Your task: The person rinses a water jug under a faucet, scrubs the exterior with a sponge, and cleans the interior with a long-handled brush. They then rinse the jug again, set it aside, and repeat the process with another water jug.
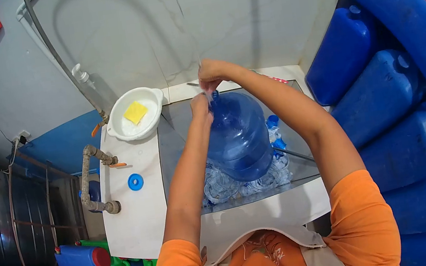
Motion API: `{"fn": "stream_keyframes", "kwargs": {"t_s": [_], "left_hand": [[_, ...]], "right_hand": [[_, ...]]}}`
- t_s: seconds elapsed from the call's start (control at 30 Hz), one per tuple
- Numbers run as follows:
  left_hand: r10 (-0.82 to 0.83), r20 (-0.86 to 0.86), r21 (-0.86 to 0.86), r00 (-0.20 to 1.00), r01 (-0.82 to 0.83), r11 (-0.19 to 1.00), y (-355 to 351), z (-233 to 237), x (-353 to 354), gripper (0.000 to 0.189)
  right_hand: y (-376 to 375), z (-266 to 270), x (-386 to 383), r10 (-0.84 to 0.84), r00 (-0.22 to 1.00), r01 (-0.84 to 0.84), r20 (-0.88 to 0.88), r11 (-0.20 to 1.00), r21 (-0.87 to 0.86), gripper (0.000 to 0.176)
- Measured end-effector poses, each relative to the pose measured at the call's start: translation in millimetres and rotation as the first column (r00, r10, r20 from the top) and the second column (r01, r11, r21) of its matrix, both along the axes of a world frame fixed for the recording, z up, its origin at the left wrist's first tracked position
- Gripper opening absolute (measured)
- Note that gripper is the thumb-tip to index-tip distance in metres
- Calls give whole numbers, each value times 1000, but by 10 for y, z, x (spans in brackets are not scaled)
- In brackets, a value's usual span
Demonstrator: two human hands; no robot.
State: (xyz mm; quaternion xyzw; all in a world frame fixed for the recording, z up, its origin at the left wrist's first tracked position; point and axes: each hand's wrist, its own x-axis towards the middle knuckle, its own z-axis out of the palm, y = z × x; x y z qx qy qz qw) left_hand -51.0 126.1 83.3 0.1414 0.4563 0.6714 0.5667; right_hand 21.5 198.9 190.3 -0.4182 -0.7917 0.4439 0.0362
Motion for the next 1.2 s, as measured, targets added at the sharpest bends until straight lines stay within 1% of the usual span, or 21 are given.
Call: {"fn": "stream_keyframes", "kwargs": {"t_s": [0.07,0.13,0.2,0.23,0.27,0.3,0.33,0.4,0.53,0.6,0.63,0.7,0.73,0.77,0.8,0.83,0.87,0.9,0.93,1.03,1.2], "left_hand": [[-51,-73,2,996,52,999,3,30,-7,15],[-99,-144,11,985,102,995,47,13,-38,14],[-28,16,46,999,27,999,135,-63,-69,13],[-33,15,48,999,32,998,118,-16,-31,13],[56,-59,-40,997,-58,998,85,14,15,17],[136,-141,-122,981,-154,981,45,36,58,21],[130,-146,-129,981,-149,980,33,-6,86,21],[239,-5,200,971,-233,952,-5,-96,147,18],[139,-16,272,990,-130,953,-5,-269,104,21],[238,-28,303,971,-219,927,-177,-151,235,39],[229,-34,295,973,-209,932,-153,-248,219,39],[181,-201,376,963,-95,922,-63,-535,142,53],[163,-205,365,965,-79,927,-106,-489,181,53],[170,-379,268,910,-68,961,-161,-377,228,58],[158,-543,171,825,-75,982,-211,-258,283,64],[186,-602,151,777,-119,981,-202,-239,319,74],[180,-606,148,775,-112,983,-166,-253,326,74],[200,-636,110,745,-169,979,-135,-262,327,73],[220,-666,76,713,-229,970,-141,-203,336,73],[167,-642,41,748,-184,982,-218,-85,332,69],[202,-687,125,698,-160,979,-7,-435,131,60]], "right_hand": [[41,-51,-13,109,993,-114,49,988,103,16],[17,-37,-16,101,994,-103,33,992,73,15],[-56,43,-12,86,996,-87,18,995,50,15],[-60,15,-27,-21,998,19,-66,999,-27,15],[-61,-19,-26,-134,981,118,-142,986,-116,16],[-35,-33,-22,-99,985,79,-139,986,-146,20],[-19,-101,-28,-106,984,84,-142,985,-154,20],[-5,-252,-52,-219,926,123,-306,945,-303,21],[-48,-294,-28,-266,930,179,-253,930,-321,21],[8,-339,-32,-90,985,96,-149,995,38,21],[30,-341,-42,-100,983,106,-151,994,28,21],[90,-330,-65,-14,999,7,30,974,228,13],[139,-315,-74,-29,999,22,28,976,217,13],[204,-288,-92,261,919,-370,295,826,425,12],[241,-265,-113,423,691,-717,587,509,477,10],[278,-314,-143,354,847,-484,397,821,302,12],[197,-221,-100,350,851,-478,392,825,303,12],[119,-113,-69,217,936,-248,277,965,82,16],[122,-86,-64,46,979,-12,199,986,-168,22],[137,19,-73,53,984,-15,171,976,-216,22],[22,149,-100,50,977,-18,207,988,-151,30]]}}
